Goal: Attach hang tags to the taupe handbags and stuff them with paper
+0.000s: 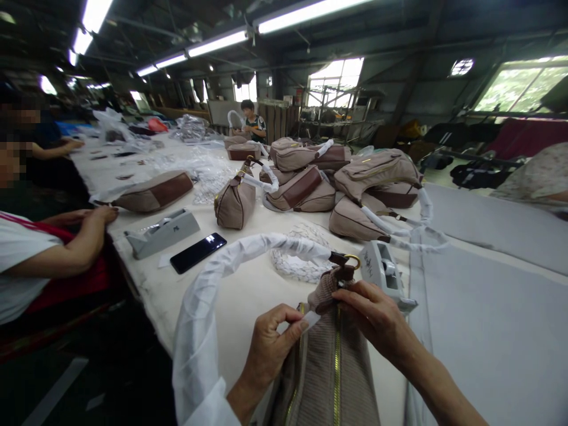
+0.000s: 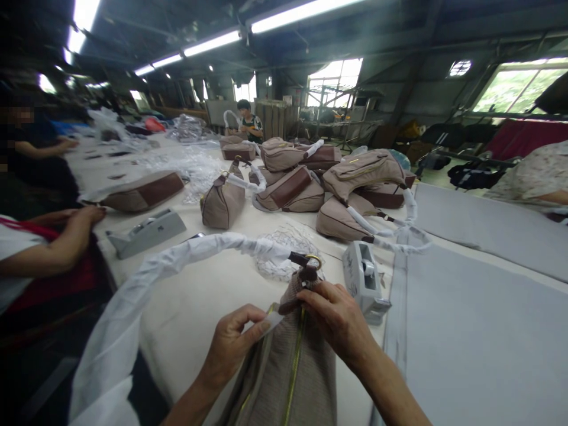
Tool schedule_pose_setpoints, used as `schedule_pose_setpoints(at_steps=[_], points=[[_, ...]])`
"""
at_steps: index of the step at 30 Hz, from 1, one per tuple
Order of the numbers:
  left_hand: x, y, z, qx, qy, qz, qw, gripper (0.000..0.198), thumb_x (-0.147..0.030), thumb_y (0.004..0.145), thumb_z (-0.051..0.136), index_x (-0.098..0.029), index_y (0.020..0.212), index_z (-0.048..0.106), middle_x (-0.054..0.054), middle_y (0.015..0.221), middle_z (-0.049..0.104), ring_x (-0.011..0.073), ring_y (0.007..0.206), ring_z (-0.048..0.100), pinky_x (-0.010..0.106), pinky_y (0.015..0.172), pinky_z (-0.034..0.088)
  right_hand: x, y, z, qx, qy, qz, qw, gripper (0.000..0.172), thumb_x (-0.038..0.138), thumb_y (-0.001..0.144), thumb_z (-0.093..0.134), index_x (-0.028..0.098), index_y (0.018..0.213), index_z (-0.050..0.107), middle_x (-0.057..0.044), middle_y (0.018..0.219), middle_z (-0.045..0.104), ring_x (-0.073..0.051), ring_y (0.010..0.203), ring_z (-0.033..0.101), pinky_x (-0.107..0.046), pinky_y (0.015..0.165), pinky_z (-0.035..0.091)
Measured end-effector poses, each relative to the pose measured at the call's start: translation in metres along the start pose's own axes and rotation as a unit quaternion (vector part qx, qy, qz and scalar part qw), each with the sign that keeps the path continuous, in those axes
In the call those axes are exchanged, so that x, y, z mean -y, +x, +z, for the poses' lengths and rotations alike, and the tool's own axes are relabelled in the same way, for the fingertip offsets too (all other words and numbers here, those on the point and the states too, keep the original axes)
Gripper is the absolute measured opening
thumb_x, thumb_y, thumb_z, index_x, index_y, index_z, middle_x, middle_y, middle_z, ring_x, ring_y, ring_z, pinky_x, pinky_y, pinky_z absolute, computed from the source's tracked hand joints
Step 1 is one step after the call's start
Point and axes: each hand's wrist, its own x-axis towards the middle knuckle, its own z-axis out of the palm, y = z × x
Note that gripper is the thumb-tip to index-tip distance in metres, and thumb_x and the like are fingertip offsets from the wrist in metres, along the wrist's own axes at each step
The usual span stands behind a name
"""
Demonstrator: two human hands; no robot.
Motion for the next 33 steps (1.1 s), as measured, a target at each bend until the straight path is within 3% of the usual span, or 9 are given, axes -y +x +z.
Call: schedule_pose_setpoints(at_steps=[6, 12, 16, 18, 21, 23, 27, 30, 33], points=[[-0.002, 0.003, 0.002, -0.002, -0.013, -0.010, 1.000, 0.021, -0.035, 0.079, 0.062, -0.015, 0.073, 0.067, 0.002, 0.070, 0.064, 0.0150, 0.069, 0.058, 0.024, 0.067, 0.044, -0.001, -0.002, 0.001, -0.005, -0.009, -0.005, 1.000, 0.021, 0.016, 0.089, 0.047, 0.020, 0.104, 0.062, -0.007, 0.086, 0.060, -0.015, 0.074, 0.055, -0.027, 0.063, 0.045], [-0.019, 0.017, 0.015, 0.000, -0.028, -0.030, 0.999, 0.021, -0.035, 0.079, 0.061, -0.015, 0.080, 0.068, 0.002, 0.077, 0.068, 0.0159, 0.074, 0.059, 0.023, 0.070, 0.045, 0.006, 0.004, 0.005, -0.031, -0.025, -0.042, 0.998, 0.019, 0.017, 0.089, 0.048, 0.019, 0.101, 0.062, -0.006, 0.079, 0.060, -0.015, 0.068, 0.052, -0.027, 0.059, 0.042], [-0.030, 0.031, 0.026, 0.002, -0.039, -0.029, 0.999, 0.019, -0.033, 0.081, 0.058, -0.016, 0.080, 0.066, 0.002, 0.078, 0.066, 0.0155, 0.075, 0.059, 0.023, 0.069, 0.046, 0.009, 0.006, 0.003, -0.012, 0.071, -0.017, 0.997, 0.028, 0.014, 0.089, 0.044, 0.018, 0.115, 0.053, -0.006, 0.083, 0.062, -0.016, 0.073, 0.055, -0.029, 0.066, 0.045], [-0.034, 0.035, 0.030, -0.003, -0.043, -0.023, 0.999, 0.020, -0.034, 0.084, 0.054, -0.016, 0.082, 0.064, 0.001, 0.077, 0.064, 0.0142, 0.071, 0.059, 0.022, 0.064, 0.047, 0.009, 0.009, 0.000, 0.006, 0.124, 0.036, 0.992, 0.030, 0.016, 0.090, 0.044, 0.019, 0.119, 0.050, -0.006, 0.088, 0.063, -0.015, 0.075, 0.057, -0.028, 0.068, 0.045], [-0.037, 0.035, 0.034, -0.002, -0.026, -0.014, 1.000, 0.022, -0.036, 0.085, 0.052, -0.017, 0.083, 0.062, -0.001, 0.071, 0.061, 0.0111, 0.060, 0.056, 0.020, 0.057, 0.045, 0.006, 0.019, -0.005, 0.060, 0.156, 0.103, 0.980, 0.019, 0.023, 0.088, 0.051, 0.021, 0.105, 0.058, -0.003, 0.086, 0.065, -0.014, 0.073, 0.058, -0.025, 0.066, 0.044], [-0.037, 0.033, 0.035, -0.003, -0.019, -0.017, 1.000, 0.023, -0.037, 0.085, 0.051, -0.016, 0.084, 0.062, -0.002, 0.071, 0.060, 0.0097, 0.056, 0.055, 0.020, 0.056, 0.045, 0.004, 0.027, -0.008, 0.098, 0.177, 0.122, 0.972, 0.010, 0.024, 0.087, 0.052, 0.020, 0.092, 0.060, -0.001, 0.078, 0.064, -0.012, 0.066, 0.056, -0.022, 0.061, 0.041], [-0.032, 0.029, 0.031, -0.018, -0.048, -0.039, 0.998, 0.023, -0.038, 0.081, 0.058, -0.017, 0.090, 0.062, -0.001, 0.076, 0.062, 0.0112, 0.063, 0.056, 0.020, 0.058, 0.044, 0.002, 0.035, -0.013, 0.133, 0.185, 0.129, 0.965, 0.010, 0.022, 0.087, 0.051, 0.018, 0.081, 0.059, 0.001, 0.068, 0.059, -0.010, 0.058, 0.050, -0.020, 0.055, 0.036], [-0.029, 0.027, 0.029, -0.024, -0.042, -0.055, 0.997, 0.022, -0.037, 0.081, 0.058, -0.016, 0.082, 0.063, -0.003, 0.061, 0.056, 0.0110, 0.059, 0.053, 0.020, 0.058, 0.041, 0.004, 0.040, -0.021, 0.147, 0.176, 0.123, 0.966, 0.010, 0.020, 0.086, 0.049, 0.018, 0.085, 0.059, 0.001, 0.068, 0.058, -0.009, 0.058, 0.049, -0.019, 0.055, 0.035], [-0.030, 0.027, 0.030, -0.021, -0.029, -0.037, 0.999, 0.022, -0.036, 0.083, 0.054, -0.016, 0.078, 0.062, -0.002, 0.064, 0.056, 0.0117, 0.063, 0.052, 0.020, 0.060, 0.040, 0.007, 0.050, -0.030, 0.211, 0.175, 0.109, 0.956, 0.022, 0.019, 0.083, 0.053, 0.020, 0.103, 0.059, 0.003, 0.064, 0.056, -0.009, 0.054, 0.047, -0.019, 0.053, 0.033]])
